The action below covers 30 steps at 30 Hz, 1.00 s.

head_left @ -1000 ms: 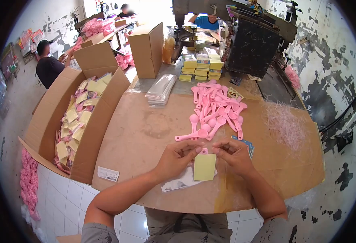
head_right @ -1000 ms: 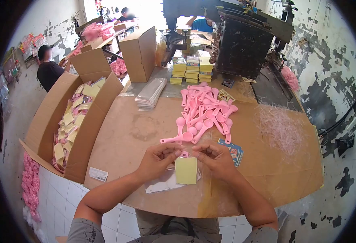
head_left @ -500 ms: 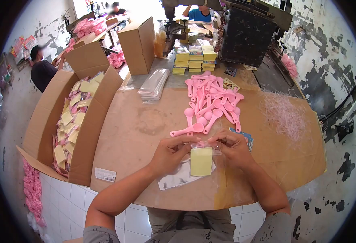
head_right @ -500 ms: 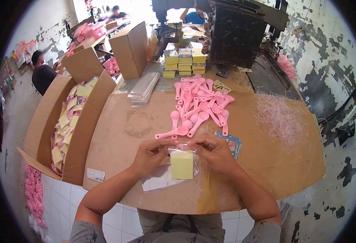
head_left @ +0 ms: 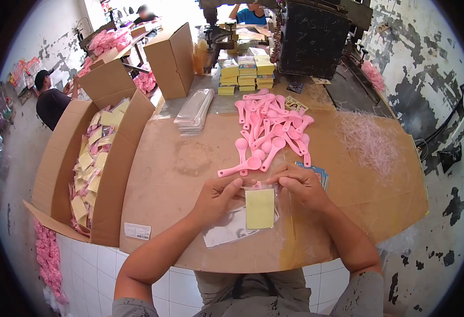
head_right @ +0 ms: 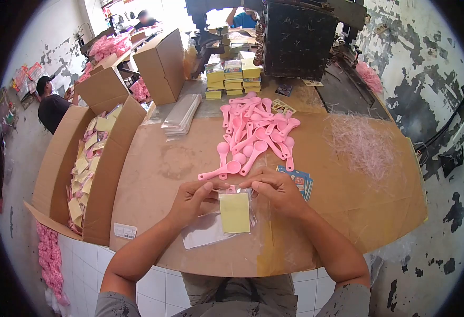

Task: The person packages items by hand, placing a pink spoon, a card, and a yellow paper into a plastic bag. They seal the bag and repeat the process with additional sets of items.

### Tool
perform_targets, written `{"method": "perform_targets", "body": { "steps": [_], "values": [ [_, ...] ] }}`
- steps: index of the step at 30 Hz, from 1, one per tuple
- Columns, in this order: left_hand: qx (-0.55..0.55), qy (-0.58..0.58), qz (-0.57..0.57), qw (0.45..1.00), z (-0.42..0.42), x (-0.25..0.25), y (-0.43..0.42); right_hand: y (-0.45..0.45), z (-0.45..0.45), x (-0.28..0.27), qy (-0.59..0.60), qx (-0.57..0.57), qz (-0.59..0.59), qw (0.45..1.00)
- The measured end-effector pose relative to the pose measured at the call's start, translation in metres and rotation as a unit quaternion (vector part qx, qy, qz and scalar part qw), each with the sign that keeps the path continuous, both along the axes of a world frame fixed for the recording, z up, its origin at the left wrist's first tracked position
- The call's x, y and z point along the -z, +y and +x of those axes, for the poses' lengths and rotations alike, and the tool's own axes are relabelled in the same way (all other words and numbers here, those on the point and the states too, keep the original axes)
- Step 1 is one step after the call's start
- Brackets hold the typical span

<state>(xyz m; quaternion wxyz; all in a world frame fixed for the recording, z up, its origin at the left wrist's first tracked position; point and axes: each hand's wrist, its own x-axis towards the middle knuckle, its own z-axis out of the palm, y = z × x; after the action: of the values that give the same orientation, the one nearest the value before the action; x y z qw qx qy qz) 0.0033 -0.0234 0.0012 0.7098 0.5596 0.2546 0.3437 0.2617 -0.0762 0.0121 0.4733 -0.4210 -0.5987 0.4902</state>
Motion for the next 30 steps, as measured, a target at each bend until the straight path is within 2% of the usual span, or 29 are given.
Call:
{"method": "perform_targets", "body": {
  "steps": [3,6,15,18,21,24,27,30],
  "values": [
    [-0.013,0.027,0.03,0.999,0.003,0.003,-0.001,-0.001,-0.002,-0.001,-0.089,0.014,0.046,0.995],
    [-0.008,0.057,-0.007,0.998,0.004,-0.005,-0.004,0.0,-0.005,0.002,-0.08,0.02,0.037,0.996],
    [-0.013,0.056,0.018,0.998,0.004,0.002,-0.001,0.001,-0.009,0.007,0.026,0.027,-0.017,0.999],
    [-0.018,0.048,0.004,0.999,0.002,0.005,0.0,-0.005,-0.01,-0.01,-0.042,-0.029,-0.044,0.998],
    [-0.035,0.029,0.056,0.997,0.003,0.0,-0.002,0.001,-0.003,0.006,-0.057,-0.076,-0.063,0.993],
    [-0.085,-0.041,0.06,0.994,0.012,-0.007,-0.011,0.0,-0.005,0.0,-0.021,-0.05,-0.072,0.996],
    [-0.03,0.032,0.123,0.991,0.007,0.005,-0.007,-0.001,-0.002,-0.002,-0.004,-0.071,-0.03,0.997],
    [0.085,0.058,0.025,0.994,-0.004,-0.003,0.0,-0.005,-0.002,-0.012,-0.018,-0.04,0.005,0.999]
  ]
}}
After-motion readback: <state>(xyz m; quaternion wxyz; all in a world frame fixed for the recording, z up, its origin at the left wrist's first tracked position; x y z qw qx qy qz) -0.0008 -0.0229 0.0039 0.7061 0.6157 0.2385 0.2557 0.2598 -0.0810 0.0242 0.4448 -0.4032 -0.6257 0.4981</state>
